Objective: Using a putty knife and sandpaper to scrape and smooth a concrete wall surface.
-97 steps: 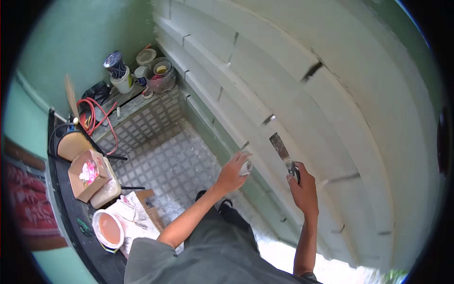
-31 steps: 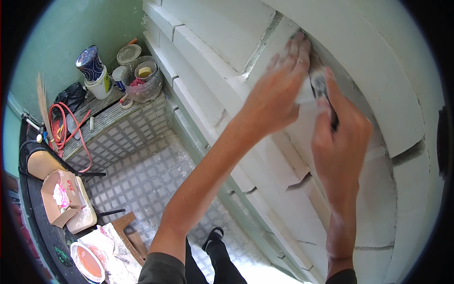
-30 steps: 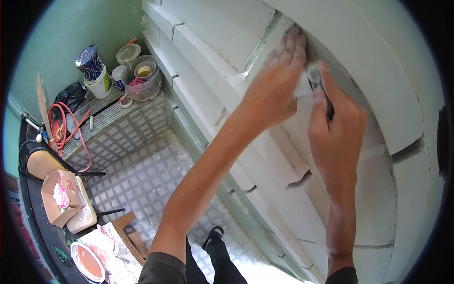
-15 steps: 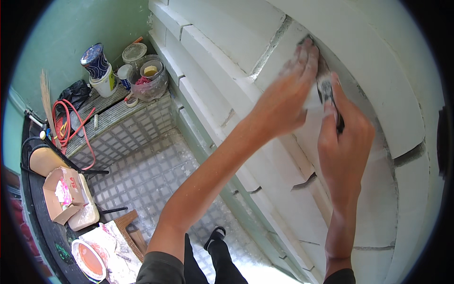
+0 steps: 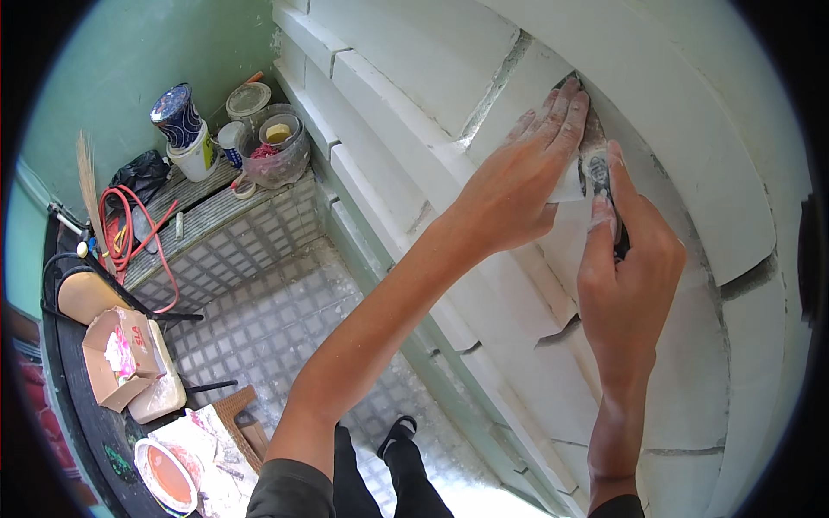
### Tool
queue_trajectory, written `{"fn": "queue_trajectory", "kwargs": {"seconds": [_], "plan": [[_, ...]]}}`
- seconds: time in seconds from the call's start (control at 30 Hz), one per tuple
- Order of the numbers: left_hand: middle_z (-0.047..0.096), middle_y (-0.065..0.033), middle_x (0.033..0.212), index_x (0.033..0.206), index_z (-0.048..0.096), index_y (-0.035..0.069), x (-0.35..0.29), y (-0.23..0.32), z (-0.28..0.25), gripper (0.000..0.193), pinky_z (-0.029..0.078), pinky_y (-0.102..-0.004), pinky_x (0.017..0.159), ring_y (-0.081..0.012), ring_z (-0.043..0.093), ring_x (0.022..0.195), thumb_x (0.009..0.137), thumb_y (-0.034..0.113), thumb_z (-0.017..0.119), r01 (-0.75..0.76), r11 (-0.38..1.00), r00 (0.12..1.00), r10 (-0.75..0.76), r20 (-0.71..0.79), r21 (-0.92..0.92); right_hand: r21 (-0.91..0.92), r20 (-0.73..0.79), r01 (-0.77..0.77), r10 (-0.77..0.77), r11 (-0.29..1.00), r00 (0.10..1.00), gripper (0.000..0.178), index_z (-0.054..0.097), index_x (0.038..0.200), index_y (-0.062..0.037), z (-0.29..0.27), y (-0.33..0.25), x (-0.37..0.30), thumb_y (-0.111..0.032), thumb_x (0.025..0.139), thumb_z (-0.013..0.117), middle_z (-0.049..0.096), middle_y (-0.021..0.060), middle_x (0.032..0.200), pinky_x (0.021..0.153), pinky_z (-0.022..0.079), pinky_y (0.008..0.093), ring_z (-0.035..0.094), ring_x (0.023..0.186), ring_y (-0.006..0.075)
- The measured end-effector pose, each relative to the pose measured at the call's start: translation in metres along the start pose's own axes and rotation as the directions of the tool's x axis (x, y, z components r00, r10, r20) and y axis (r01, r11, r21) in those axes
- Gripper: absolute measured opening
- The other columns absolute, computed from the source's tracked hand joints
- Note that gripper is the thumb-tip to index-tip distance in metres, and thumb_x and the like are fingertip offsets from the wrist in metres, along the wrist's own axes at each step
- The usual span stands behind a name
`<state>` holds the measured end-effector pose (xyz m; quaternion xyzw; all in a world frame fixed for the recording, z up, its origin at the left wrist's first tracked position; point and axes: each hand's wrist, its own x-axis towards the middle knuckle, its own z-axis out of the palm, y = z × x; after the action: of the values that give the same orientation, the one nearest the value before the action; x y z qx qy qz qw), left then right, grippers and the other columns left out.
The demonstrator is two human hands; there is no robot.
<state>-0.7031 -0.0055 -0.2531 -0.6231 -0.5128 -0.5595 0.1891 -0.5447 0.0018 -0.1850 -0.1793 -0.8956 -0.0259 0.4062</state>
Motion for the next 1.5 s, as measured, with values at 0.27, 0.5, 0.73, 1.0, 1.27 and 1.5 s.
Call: {"fn": "queue_trajectory", "kwargs": {"seconds": [0.27,0.5,0.73,1.0,1.27,1.5], "plan": [[0.036,-0.0338,0.157,0.154,0.028,-0.013,0.003,-0.02,-0.009,0.095,0.028,-0.051,0.125,-0.0473,0.031,0.15,0.066,-0.013,0.063,0.018,1.0,0.999,-0.018,-0.036,0.006,0.048,0.033,0.002,-0.003,0.999,0.999,0.045,0.067,0.13,0.0059,0.014,-0.001,0.017,0.002,0.086,0.058,0.058,0.0178,0.067,0.058,0.042,0.042,0.055,0.057,0.0299],[0.034,-0.0353,0.157,0.154,0.028,-0.013,-0.008,0.003,0.002,0.096,0.03,-0.0518,0.123,-0.0477,0.033,0.149,0.065,-0.012,0.064,-0.038,0.999,0.999,0.038,0.005,-0.002,-0.004,0.003,-0.041,0.041,0.999,0.999,0.043,0.066,0.135,0.0003,0.0,0.001,-0.007,-0.001,0.093,0.057,0.055,0.0154,0.068,0.055,0.038,0.033,0.044,0.056,0.0163],[0.033,-0.0379,0.156,0.153,0.028,-0.014,0.011,-0.034,-0.012,0.091,0.031,-0.0518,0.122,-0.0509,0.033,0.147,0.068,-0.014,0.059,0.028,0.997,0.998,-0.024,-0.064,0.066,0.05,0.034,0.006,-0.007,0.999,0.999,0.047,0.066,0.133,0.0037,0.029,0.005,0.033,0.002,0.086,0.059,0.058,0.0175,0.069,0.058,0.044,0.0415,0.057,0.059,0.0313],[0.032,-0.0348,0.159,0.155,0.028,-0.013,-0.01,0.006,0.003,0.093,0.028,-0.0535,0.123,-0.0484,0.031,0.15,0.067,-0.014,0.06,-0.021,0.999,0.999,0.02,-0.026,-0.048,-0.005,0.014,-0.029,0.03,1.0,0.999,0.045,0.066,0.136,-0.0009,-0.005,0.002,-0.008,0.001,0.092,0.059,0.061,0.0128,0.072,0.055,0.04,0.033,0.047,0.058,0.015],[0.026,-0.0283,0.165,0.16,0.022,-0.006,0.01,-0.029,-0.011,0.098,0.028,-0.0459,0.125,-0.0439,0.028,0.152,0.07,-0.014,0.061,0.0,0.997,0.999,0.002,-0.032,0.071,-0.057,-0.001,0.05,-0.051,0.997,0.999,0.044,0.065,0.136,0.0007,0.026,0.002,0.019,0.0,0.093,0.058,0.059,0.0156,0.073,0.057,0.041,0.0352,0.048,0.058,0.0211],[0.026,-0.0276,0.165,0.16,0.021,-0.006,-0.01,-0.004,-0.015,0.1,0.028,-0.0463,0.125,-0.0439,0.028,0.152,0.07,-0.012,0.065,-0.028,1.0,0.998,0.028,0.057,0.005,0.102,-0.015,-0.04,0.042,0.994,0.999,0.044,0.064,0.137,0.0011,0.008,-0.002,-0.011,0.0,0.093,0.059,0.058,0.016,0.074,0.06,0.043,0.0368,0.048,0.06,0.0235]]}}
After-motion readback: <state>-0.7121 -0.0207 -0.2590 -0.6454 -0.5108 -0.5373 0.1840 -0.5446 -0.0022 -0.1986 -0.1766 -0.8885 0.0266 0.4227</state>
